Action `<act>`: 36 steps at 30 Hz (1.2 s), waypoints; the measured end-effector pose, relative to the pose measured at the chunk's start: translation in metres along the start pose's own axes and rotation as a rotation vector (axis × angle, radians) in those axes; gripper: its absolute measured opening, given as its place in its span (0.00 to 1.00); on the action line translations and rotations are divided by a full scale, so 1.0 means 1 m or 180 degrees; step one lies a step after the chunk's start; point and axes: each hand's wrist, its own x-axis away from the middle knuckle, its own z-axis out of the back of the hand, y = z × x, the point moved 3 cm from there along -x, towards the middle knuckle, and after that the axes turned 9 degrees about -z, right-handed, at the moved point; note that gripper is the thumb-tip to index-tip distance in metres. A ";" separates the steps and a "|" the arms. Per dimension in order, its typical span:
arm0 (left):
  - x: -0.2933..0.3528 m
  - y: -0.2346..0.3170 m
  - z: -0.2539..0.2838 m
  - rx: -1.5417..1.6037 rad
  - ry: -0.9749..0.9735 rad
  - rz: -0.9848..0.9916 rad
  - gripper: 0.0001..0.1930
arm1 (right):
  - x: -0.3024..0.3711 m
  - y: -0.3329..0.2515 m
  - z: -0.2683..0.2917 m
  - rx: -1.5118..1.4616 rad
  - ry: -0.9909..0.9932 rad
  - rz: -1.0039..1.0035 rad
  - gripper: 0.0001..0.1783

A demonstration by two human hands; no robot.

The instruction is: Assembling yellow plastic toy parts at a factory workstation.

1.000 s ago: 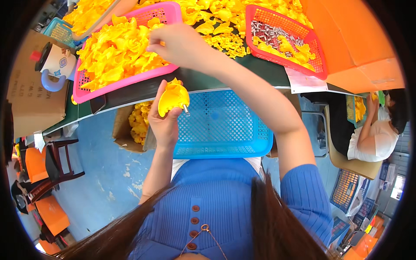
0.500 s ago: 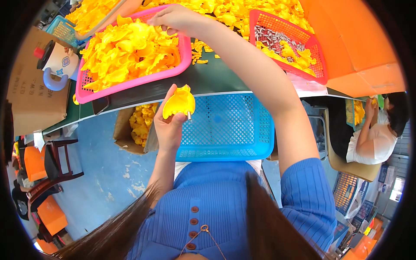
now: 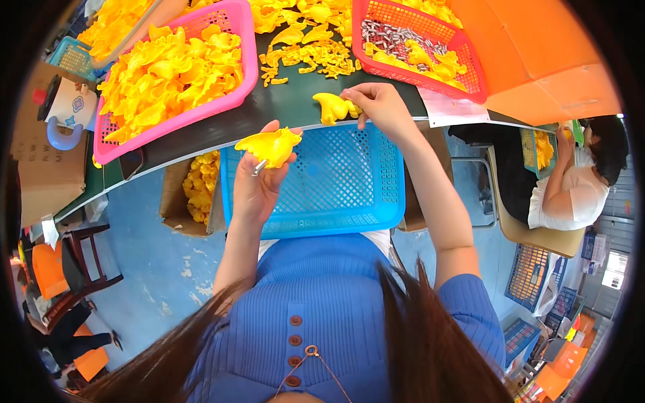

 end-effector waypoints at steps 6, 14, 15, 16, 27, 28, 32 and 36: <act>0.003 -0.005 -0.008 0.0417 -0.0226 0.0197 0.30 | 0.015 -0.002 -0.001 0.2453 0.1970 0.1774 0.14; 0.002 -0.008 -0.004 0.0209 -0.0152 0.0353 0.34 | 0.039 0.005 -0.020 0.2569 0.1109 0.2084 0.23; 0.001 -0.009 -0.003 0.0208 -0.0146 0.0354 0.34 | 0.037 0.005 -0.018 0.2465 0.1051 0.2070 0.24; 0.000 -0.009 -0.004 0.0361 -0.0197 0.0400 0.32 | 0.036 0.005 -0.017 0.2362 0.0994 0.2055 0.26; -0.002 -0.018 -0.001 0.0261 -0.0096 0.0522 0.33 | 0.077 -0.059 -0.051 0.0521 -0.0418 0.2096 0.26; -0.003 -0.018 -0.002 0.0224 -0.0036 0.0528 0.33 | 0.077 -0.058 -0.052 0.0534 -0.0403 0.2059 0.27; -0.001 -0.016 -0.003 0.0233 0.0042 0.0472 0.32 | 0.077 -0.055 -0.057 0.0574 -0.0315 0.1942 0.26; -0.001 -0.016 0.000 0.0157 0.0015 0.0434 0.31 | 0.078 -0.051 -0.060 0.0485 -0.0254 0.1790 0.26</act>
